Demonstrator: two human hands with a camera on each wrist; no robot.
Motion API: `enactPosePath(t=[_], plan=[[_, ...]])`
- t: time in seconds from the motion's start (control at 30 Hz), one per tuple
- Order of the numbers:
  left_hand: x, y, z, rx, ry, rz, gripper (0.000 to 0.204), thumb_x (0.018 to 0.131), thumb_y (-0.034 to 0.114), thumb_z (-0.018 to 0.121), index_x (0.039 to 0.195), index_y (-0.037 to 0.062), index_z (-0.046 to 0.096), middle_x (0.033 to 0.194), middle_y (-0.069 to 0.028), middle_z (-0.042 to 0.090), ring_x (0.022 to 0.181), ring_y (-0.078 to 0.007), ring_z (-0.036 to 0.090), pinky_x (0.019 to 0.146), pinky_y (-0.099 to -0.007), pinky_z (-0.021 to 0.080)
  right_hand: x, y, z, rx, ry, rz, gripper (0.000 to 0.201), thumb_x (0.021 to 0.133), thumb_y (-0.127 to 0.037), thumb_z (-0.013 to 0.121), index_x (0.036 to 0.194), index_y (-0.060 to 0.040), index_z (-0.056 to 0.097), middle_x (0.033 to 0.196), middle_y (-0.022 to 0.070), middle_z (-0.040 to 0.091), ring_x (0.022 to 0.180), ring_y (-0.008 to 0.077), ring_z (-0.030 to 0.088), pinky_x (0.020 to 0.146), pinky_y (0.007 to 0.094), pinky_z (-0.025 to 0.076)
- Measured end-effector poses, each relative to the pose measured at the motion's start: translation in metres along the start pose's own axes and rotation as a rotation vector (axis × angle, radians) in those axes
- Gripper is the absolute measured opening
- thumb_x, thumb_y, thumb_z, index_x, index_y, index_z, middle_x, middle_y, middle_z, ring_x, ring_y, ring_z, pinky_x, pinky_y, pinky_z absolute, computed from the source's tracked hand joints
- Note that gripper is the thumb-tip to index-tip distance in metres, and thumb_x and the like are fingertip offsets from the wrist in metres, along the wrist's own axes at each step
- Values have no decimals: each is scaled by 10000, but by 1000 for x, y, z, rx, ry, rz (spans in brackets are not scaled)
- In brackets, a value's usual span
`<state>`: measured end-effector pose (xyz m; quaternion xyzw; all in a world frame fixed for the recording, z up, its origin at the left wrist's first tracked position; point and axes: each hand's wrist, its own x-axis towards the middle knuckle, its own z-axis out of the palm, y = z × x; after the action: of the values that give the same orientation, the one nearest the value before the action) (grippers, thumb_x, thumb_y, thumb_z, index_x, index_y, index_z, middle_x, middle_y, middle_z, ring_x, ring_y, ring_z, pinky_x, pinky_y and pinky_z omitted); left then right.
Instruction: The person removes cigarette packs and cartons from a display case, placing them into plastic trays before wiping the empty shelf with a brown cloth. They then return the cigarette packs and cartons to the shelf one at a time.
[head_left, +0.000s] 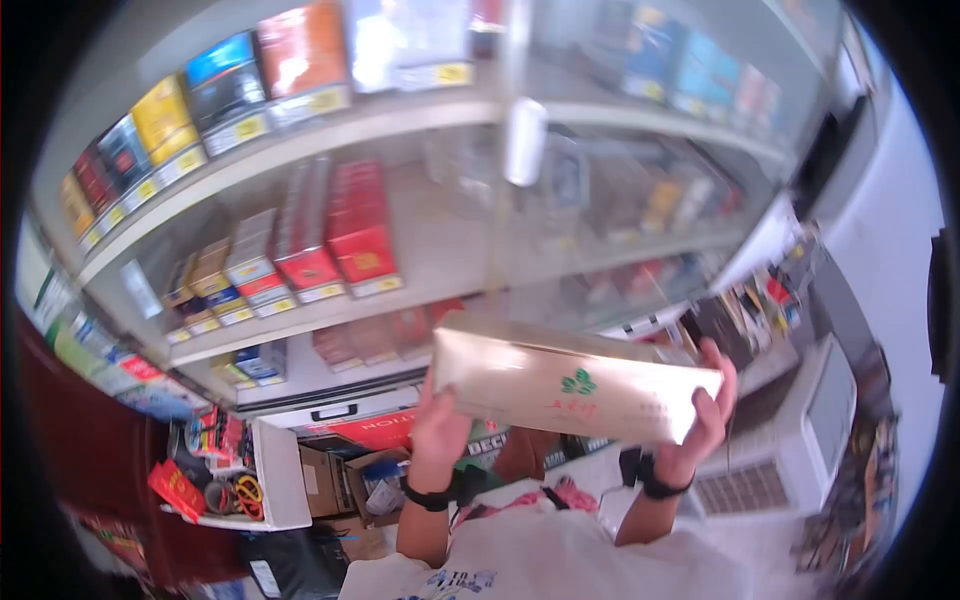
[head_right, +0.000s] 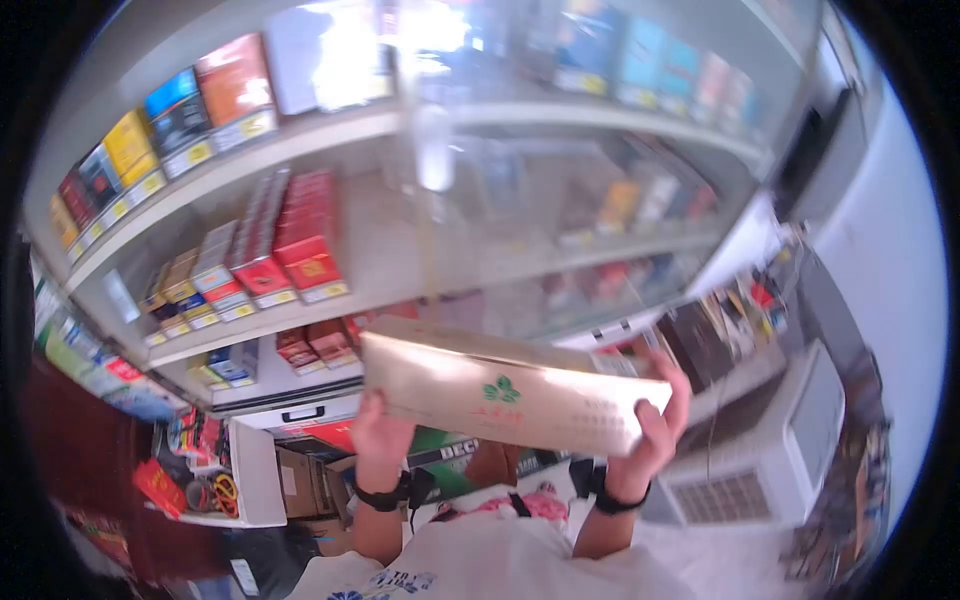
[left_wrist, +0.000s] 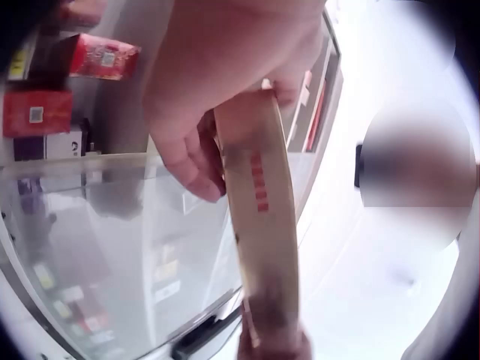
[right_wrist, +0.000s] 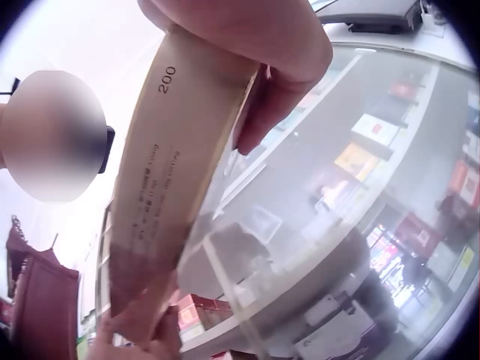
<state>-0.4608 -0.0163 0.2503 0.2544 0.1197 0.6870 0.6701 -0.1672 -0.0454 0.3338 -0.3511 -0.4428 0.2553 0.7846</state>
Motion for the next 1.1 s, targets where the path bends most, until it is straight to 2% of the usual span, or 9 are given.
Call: enactPosePath(t=[0.17, 0.23, 0.5, 0.53, 0.67, 0.7, 0.77, 0.87, 1.1], plan=[[-39, 47, 36, 301, -152, -90, 884, 866, 439, 616, 1510, -86, 317, 1434, -236, 526, 1272, -367, 570, 1086, -454, 463, 23, -7, 8, 207, -160, 352, 477, 840, -132, 664, 1289, 17, 599, 1280, 138, 631, 1105, 230, 637, 989, 329, 488], [-59, 62, 25, 244, 17, -243, 1201, 659, 403, 869, 1552, -66, 218, 1388, -232, 566, 1262, -346, 592, 1077, -437, 469, 20, 3, 13, 248, -290, 435, 414, 891, -100, 653, 1287, 10, 602, 1267, 123, 637, 1080, 213, 649, 977, 330, 506], [-117, 84, 7, 230, 296, 289, 996, 678, 418, 780, 1424, -76, 342, 1253, -218, 570, 1173, -350, 602, 1004, -464, 514, -8, 38, 91, 255, -605, 752, 357, 951, -107, 626, 1297, -21, 605, 1193, 85, 668, 1050, 130, 646, 914, 277, 505], [-119, 89, 8, 230, 299, 303, 873, 691, 396, 730, 1346, -71, 390, 1228, -197, 541, 1168, -329, 583, 1002, -447, 507, -9, 42, 96, 186, -713, 725, 425, 953, -138, 612, 1356, -10, 561, 1378, 125, 601, 1138, 168, 630, 989, 293, 474], [-140, 105, 8, 348, 305, 465, 888, 711, 432, 761, 1350, -74, 405, 1273, -179, 505, 1211, -301, 540, 1053, -414, 453, -26, 29, 124, 70, -649, 583, 551, 927, -104, 679, 1447, -40, 508, 1376, 161, 595, 1232, 236, 592, 1044, 352, 455], [-146, 102, 22, 563, 533, 592, 981, 703, 542, 798, 1354, -75, 400, 1269, -165, 488, 1207, -280, 529, 1055, -407, 438, -30, 27, 124, -109, -719, 303, 606, 909, -112, 702, 1470, -49, 484, 1418, 192, 553, 1289, 270, 549, 1081, 381, 420], [-158, 105, 48, 1157, 525, 785, 976, 807, 698, 652, 1404, -27, 383, 1382, -172, 427, 1263, -287, 497, 1054, -423, 431, -34, 25, 123, -447, -793, -290, 719, 872, -127, 749, 1516, -67, 434, 1503, 254, 467, 1401, 338, 465, 1155, 437, 351], [-153, 88, 62, 1114, 402, 1011, 1008, 727, 534, 801, 1426, -1, 308, 1395, -249, 426, 1275, -331, 511, 1066, -452, 428, -53, -5, 129, 22, -1187, -41, 849, 854, -194, 794, 1576, -104, 356, 1609, 308, 269, 1510, 413, 287, 1203, 484, 256], [-96, 83, 111, 1181, -8, 992, 995, 670, 152, 884, 1445, -34, 289, 1488, -412, 344, 1364, -465, 475, 1101, -510, 417, -68, -25, 143, 123, -1195, -105, 918, 919, -416, 723, 1596, -9, 256, 1662, 318, 56, 1540, 474, 130, 1204, 503, 226]])
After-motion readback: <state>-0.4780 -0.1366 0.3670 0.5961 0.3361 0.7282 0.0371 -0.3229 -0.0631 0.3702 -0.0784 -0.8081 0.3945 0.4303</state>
